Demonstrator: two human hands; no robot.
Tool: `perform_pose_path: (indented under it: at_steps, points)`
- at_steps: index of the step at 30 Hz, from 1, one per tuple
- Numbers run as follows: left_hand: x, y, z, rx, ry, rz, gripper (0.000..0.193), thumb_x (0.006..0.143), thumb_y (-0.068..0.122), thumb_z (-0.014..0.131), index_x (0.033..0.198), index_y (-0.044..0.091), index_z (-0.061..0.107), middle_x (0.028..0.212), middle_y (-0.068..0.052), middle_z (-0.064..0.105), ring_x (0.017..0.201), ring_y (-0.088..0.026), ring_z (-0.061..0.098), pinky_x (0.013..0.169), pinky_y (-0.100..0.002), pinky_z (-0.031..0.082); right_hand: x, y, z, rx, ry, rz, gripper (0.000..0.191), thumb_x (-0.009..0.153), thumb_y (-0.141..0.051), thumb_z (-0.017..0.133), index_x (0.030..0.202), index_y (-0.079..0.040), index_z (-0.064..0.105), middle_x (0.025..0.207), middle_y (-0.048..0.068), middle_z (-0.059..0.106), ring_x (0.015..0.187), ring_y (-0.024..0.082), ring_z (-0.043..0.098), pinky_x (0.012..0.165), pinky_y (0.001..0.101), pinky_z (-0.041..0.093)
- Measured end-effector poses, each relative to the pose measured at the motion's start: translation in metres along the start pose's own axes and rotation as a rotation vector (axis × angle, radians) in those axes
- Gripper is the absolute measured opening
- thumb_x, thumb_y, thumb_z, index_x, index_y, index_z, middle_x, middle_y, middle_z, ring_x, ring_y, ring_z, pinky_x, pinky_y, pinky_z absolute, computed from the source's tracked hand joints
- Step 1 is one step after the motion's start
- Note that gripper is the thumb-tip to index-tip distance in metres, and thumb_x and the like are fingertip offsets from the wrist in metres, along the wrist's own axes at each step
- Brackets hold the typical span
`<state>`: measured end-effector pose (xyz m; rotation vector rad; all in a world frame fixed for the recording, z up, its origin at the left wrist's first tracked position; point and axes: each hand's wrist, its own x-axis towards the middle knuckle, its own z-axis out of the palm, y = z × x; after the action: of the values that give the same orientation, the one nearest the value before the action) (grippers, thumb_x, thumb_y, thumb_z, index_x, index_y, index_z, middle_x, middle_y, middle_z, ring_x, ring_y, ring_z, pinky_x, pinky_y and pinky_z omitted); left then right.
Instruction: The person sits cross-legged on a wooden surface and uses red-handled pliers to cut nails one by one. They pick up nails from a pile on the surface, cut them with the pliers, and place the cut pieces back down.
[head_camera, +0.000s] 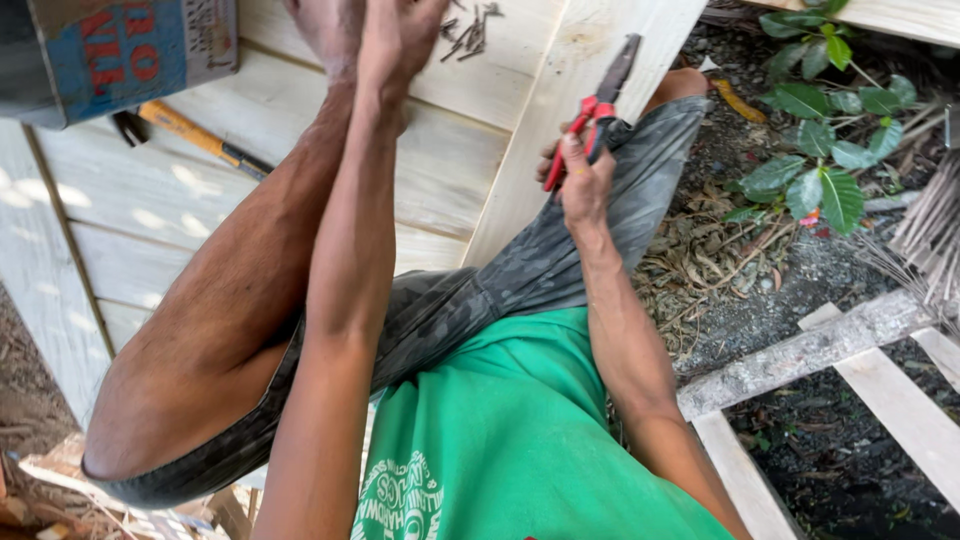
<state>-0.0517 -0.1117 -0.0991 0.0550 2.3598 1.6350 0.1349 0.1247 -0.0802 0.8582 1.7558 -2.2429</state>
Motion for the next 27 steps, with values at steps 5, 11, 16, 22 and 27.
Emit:
perform_pose_path:
  at_steps: [5, 11, 16, 22, 27]
  points:
    - [-0.026, 0.049, 0.085, -0.715, 0.039, -0.026, 0.018, 0.097, 0.02, 0.075, 0.102, 0.002, 0.077, 0.09, -0.003, 0.077, 0.081, -0.009, 0.07, 0.068, -0.027, 0.054, -0.008, -0.014, 0.015, -0.003, -0.036, 0.036, 0.055, 0.101, -0.029, 0.06, 0.146, -0.004, 0.044, 0.13, 0.015, 0.066, 0.103, 0.024, 0.073, 0.082, 0.0405, 0.063]
    - [-0.042, 0.06, 0.129, -0.746, 0.043, -0.034, 0.019, 0.096, 0.016, 0.08, 0.103, -0.002, 0.079, 0.086, -0.003, 0.074, 0.076, -0.007, 0.061, 0.069, -0.025, 0.05, -0.008, -0.022, 0.017, -0.233, -0.079, -0.168, 0.055, 0.106, -0.022, 0.066, 0.152, -0.001, 0.043, 0.138, 0.015, 0.065, 0.125, 0.023, 0.063, 0.106, 0.0401, 0.051]
    - [-0.044, 0.06, 0.136, -0.644, 0.097, -0.016, 0.016, 0.097, 0.013, 0.079, 0.1, -0.002, 0.078, 0.087, -0.003, 0.077, 0.077, -0.006, 0.066, 0.071, -0.024, 0.055, -0.007, -0.027, 0.019, -0.415, 0.029, -0.081, 0.047, 0.101, -0.022, 0.066, 0.14, 0.0, 0.054, 0.109, 0.011, 0.069, 0.098, 0.021, 0.066, 0.089, 0.0376, 0.055]
    - [-0.051, 0.065, 0.136, -0.46, 0.076, 0.009, 0.011, 0.096, 0.01, 0.076, 0.099, 0.0, 0.077, 0.086, -0.003, 0.078, 0.076, -0.005, 0.067, 0.07, -0.023, 0.058, -0.005, -0.026, 0.02, -0.18, 0.045, -0.019, 0.038, 0.101, -0.024, 0.062, 0.132, -0.002, 0.054, 0.1, 0.006, 0.065, 0.082, 0.015, 0.071, 0.066, 0.0306, 0.064]
    - [-0.052, 0.073, 0.135, -0.42, 0.077, 0.059, 0.009, 0.099, 0.01, 0.075, 0.1, 0.002, 0.076, 0.087, -0.002, 0.077, 0.076, -0.006, 0.067, 0.069, -0.024, 0.059, -0.005, -0.013, 0.016, 0.063, -0.008, 0.033, 0.03, 0.108, -0.025, 0.057, 0.121, 0.002, 0.06, 0.092, 0.007, 0.066, 0.077, 0.016, 0.067, 0.066, 0.0308, 0.06]
